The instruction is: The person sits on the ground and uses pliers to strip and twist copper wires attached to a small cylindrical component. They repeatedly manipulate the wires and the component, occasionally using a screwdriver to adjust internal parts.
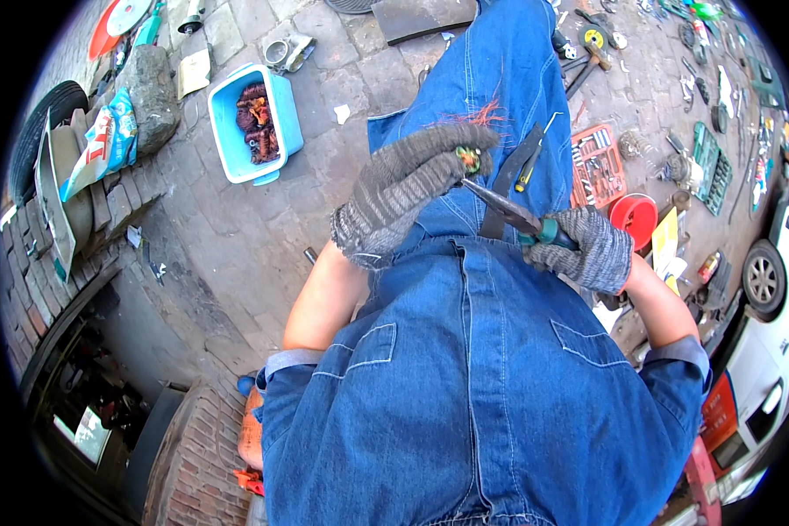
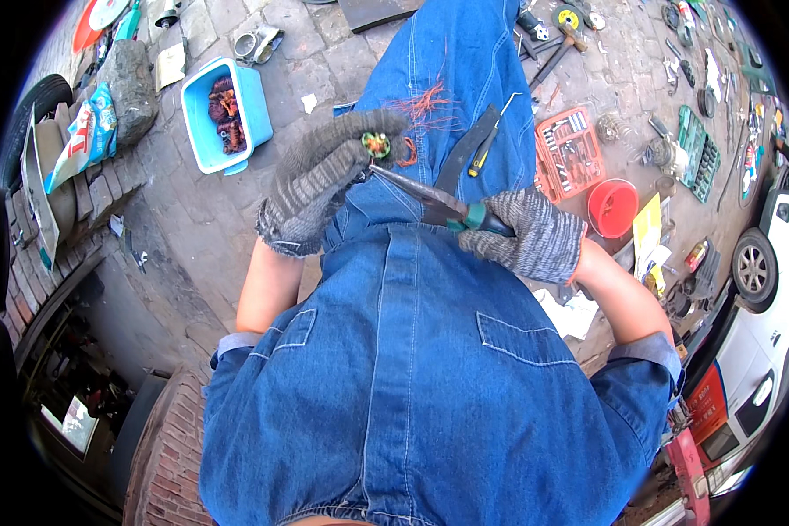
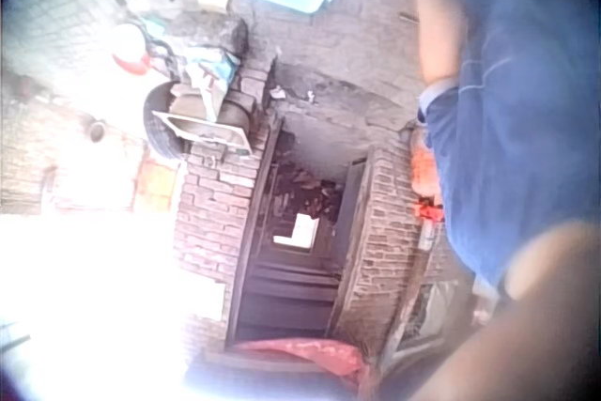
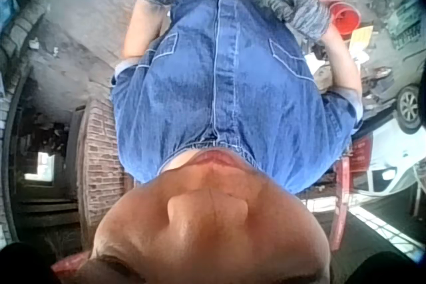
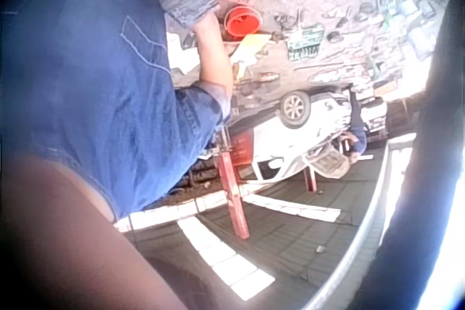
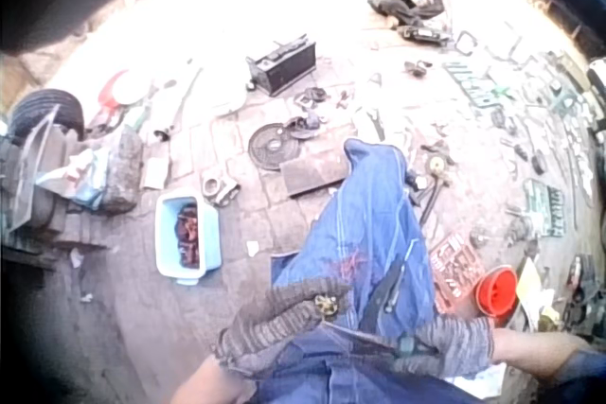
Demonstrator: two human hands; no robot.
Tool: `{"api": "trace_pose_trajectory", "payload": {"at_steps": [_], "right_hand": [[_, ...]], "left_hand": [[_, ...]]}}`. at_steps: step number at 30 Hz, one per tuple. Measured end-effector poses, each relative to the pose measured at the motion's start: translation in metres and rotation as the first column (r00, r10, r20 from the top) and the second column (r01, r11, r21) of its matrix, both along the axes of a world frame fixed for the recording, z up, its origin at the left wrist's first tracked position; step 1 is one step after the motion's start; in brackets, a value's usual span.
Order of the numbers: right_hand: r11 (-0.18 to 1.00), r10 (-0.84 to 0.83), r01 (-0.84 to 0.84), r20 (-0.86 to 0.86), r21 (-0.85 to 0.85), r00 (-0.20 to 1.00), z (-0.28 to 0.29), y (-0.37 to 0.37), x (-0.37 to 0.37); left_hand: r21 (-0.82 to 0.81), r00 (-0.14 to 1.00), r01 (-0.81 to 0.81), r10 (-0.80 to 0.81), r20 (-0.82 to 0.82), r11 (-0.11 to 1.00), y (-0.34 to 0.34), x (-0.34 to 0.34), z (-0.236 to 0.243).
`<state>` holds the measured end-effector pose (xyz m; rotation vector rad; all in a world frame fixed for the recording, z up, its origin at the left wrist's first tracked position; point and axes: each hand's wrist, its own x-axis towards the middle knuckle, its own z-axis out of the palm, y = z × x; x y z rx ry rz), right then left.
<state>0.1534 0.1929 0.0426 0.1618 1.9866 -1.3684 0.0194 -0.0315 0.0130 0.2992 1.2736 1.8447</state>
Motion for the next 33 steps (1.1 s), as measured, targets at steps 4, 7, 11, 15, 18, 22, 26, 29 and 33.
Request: {"api": "trace_pose_trajectory", "payload": {"at_steps": [4, 7, 11, 15, 18, 22, 26, 29, 33], "right_hand": [[0.969, 0.066, -0.039, -0.103, 0.242, 0.992, -0.002, -0.003, -0.003], [0.953, 0.087, -0.027, -0.188, 0.303, 0.978, -0.010, -0.004, 0.002], [0.913, 0.149, -0.038, -0.247, 0.406, 0.957, -0.016, -0.004, 0.001], [0.938, 0.052, 0.019, -0.194, 0.346, 0.980, -0.016, -0.003, 0.000], [0.956, -0.014, 0.058, -0.153, 0.289, 0.988, -0.013, -0.005, 0.000], [0.949, 0.061, 0.003, -0.193, 0.314, 0.979, -0.005, -0.007, -0.003], [0.985, 0.103, -0.041, -0.383, 0.166, 0.918, 0.002, -0.010, 0.001], [0.977, 0.065, -0.022, -0.201, 0.211, 0.977, 0.010, -0.007, -0.006], [0.979, 0.020, 0.019, -0.188, 0.202, 0.982, 0.002, -0.001, 0.002]], "left_hand": [[0.018, 0.948, -0.196, 0.185, 0.258, 0.980, 0.009, 0.006, -0.011], [0.030, 0.846, -0.345, 0.297, 0.443, 0.938, 0.011, -0.003, -0.021], [-0.015, 0.813, -0.445, 0.411, 0.414, 0.896, 0.017, -0.006, -0.032], [-0.021, 0.827, -0.512, 0.499, 0.259, 0.859, 0.028, -0.005, -0.031], [-0.076, 0.848, -0.503, 0.508, 0.148, 0.861, 0.028, -0.006, -0.030], [-0.262, 0.876, -0.482, 0.464, -0.130, 0.836, 0.030, -0.008, -0.026], [-0.207, 0.814, -0.575, 0.578, -0.056, 0.791, 0.014, -0.021, -0.056], [-0.187, 0.849, -0.482, 0.509, 0.140, 0.856, -0.001, -0.021, -0.045], [0.131, 0.865, -0.439, 0.378, 0.329, 0.889, -0.008, -0.014, -0.033]]}}
